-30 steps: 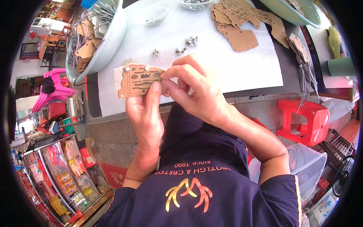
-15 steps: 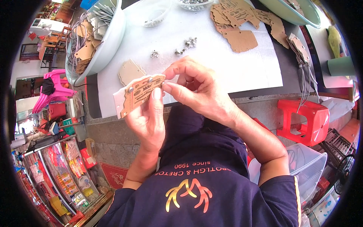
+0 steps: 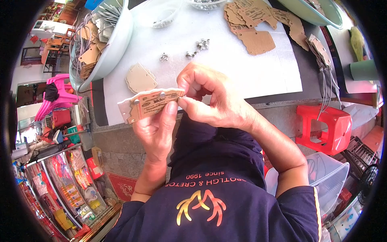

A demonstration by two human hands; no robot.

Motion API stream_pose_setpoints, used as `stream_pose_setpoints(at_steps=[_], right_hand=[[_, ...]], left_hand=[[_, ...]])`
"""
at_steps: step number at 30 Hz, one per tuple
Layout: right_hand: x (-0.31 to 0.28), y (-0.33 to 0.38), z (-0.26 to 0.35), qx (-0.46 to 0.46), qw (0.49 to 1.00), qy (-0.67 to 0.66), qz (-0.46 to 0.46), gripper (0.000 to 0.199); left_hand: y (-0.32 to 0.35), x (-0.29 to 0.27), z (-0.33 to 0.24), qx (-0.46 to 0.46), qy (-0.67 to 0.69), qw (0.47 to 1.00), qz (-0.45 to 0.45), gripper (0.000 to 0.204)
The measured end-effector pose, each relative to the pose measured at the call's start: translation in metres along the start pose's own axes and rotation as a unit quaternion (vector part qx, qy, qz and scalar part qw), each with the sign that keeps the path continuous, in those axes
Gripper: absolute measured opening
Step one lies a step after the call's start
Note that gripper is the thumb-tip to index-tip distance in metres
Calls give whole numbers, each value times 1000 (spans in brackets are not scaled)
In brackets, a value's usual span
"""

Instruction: Assemble small cardboard and plastic components to create decorative items.

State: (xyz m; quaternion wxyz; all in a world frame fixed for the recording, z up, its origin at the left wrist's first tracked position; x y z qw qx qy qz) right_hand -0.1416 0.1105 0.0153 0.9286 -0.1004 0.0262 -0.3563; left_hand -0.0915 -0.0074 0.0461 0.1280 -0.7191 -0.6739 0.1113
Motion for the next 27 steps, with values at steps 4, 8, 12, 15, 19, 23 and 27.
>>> stream_pose_setpoints(at_steps=[4,8,12,15,19,23,27], right_hand=[[1,-2,0,-21,1000,16,0,16],[-1,-3,6,-59,997,43,-24,12],[-2,-3,5,-43,995,90,-26,12],[-1,-2,0,-15,999,34,-34,9],[1,-3,-10,88,984,-154,-24,13],[-12,1,-12,156,973,-166,-42,17],[-14,7,2,153,982,-108,-11,16]], left_hand=[[0,5,2,-10,-29,999,27,17],[1,6,8,-37,-58,997,41,18],[-4,7,7,-37,-56,997,45,18],[-6,11,3,-20,-60,996,61,19],[-4,1,24,-92,98,991,8,26],[-8,6,28,-118,157,980,34,35],[-8,15,26,-125,140,978,89,33]])
Point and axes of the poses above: each hand's wrist, its own y-axis away from the middle knuckle, its own x-axis out of the palm, z = x × y, the point moved 10 cm from there along -y, towards the middle knuckle, and after that the axes turned 12 degrees about z, right-handed, at the moved point
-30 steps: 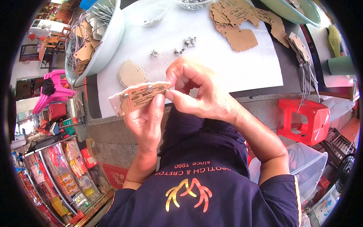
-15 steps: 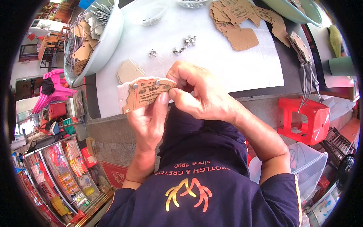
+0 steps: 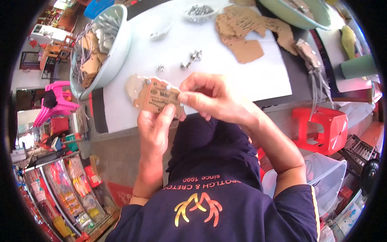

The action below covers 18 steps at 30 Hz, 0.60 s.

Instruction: Assemble small cardboard and plastic components to create decorative items.

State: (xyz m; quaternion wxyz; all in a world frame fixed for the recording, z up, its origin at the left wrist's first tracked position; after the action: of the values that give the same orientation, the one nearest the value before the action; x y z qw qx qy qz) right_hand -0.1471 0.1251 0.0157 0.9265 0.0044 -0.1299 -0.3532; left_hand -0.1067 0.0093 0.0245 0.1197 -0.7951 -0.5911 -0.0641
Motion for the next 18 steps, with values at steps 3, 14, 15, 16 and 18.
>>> stream_pose_setpoints(at_steps=[3,14,15,16,18], right_hand=[[-8,8,7,8,992,121,27,18],[-25,53,27,79,981,176,15,23],[-22,55,20,81,984,160,22,23],[-19,56,14,82,986,143,29,24],[-16,59,9,83,985,147,28,25]], left_hand=[[-5,13,-2,-27,-16,999,24,34],[-15,36,-5,-19,-10,995,101,29],[-16,35,-5,-18,-6,996,89,29],[-17,34,-4,-17,-2,997,78,29],[-18,34,0,-20,-12,997,74,28]])
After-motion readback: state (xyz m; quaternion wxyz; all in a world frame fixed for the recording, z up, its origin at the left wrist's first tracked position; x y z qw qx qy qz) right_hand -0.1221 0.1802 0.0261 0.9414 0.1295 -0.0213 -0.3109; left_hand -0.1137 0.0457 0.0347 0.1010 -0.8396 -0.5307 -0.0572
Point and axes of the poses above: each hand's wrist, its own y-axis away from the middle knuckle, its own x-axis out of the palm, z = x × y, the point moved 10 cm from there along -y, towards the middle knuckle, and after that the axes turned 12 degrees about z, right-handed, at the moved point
